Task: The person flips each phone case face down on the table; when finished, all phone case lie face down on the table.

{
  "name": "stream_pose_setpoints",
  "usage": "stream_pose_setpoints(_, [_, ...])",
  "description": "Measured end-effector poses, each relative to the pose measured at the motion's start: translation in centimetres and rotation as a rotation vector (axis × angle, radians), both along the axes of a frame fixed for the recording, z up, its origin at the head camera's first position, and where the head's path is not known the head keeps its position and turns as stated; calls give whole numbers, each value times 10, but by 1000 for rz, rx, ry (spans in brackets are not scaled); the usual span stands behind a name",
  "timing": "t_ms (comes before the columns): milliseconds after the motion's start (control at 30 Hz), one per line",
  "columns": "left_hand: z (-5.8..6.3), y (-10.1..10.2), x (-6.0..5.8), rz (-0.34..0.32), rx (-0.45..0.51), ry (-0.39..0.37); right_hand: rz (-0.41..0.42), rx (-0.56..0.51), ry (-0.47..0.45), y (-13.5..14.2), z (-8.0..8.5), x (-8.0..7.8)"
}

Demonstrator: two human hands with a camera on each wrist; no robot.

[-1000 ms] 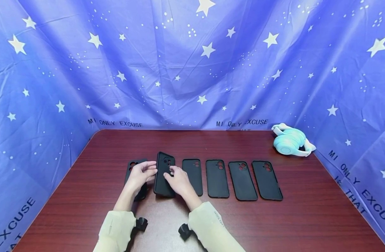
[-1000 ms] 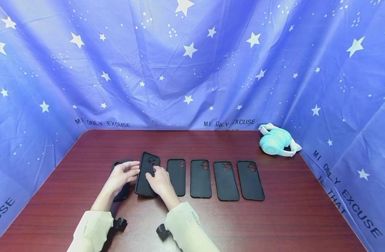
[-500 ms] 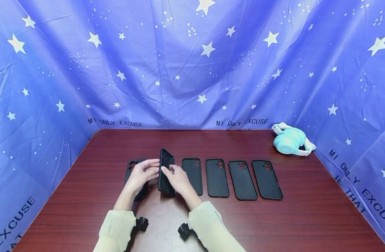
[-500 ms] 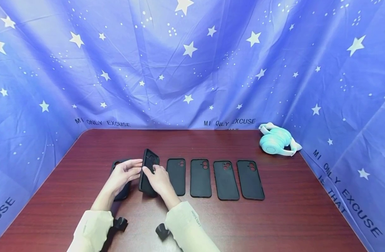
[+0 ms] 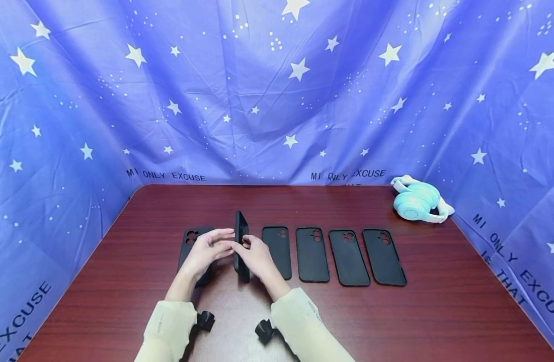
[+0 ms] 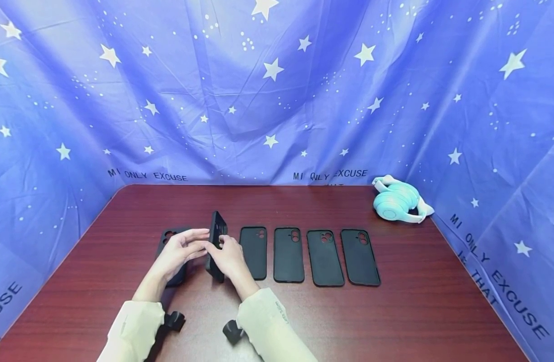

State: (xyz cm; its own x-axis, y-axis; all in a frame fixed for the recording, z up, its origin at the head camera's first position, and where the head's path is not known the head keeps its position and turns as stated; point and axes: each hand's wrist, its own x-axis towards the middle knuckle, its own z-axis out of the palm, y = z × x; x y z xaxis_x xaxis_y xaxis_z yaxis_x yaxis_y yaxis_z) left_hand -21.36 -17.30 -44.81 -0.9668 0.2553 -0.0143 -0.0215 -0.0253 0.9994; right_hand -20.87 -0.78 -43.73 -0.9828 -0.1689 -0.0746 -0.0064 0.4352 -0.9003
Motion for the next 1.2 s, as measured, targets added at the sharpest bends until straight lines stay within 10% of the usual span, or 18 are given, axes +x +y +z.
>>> stream_pose_setpoints(333, [-3,2,0,-77,-139,-132,-54,-72,47,-1,3,1])
stream_pose_setpoints(700, [1,4,2,-12,-140,-162,-135,-243,-41,3,3,-3])
stream_pose_setpoints(1200, [-2,3,1,37,-225,-181,-137,-125,-74,15,2,-11])
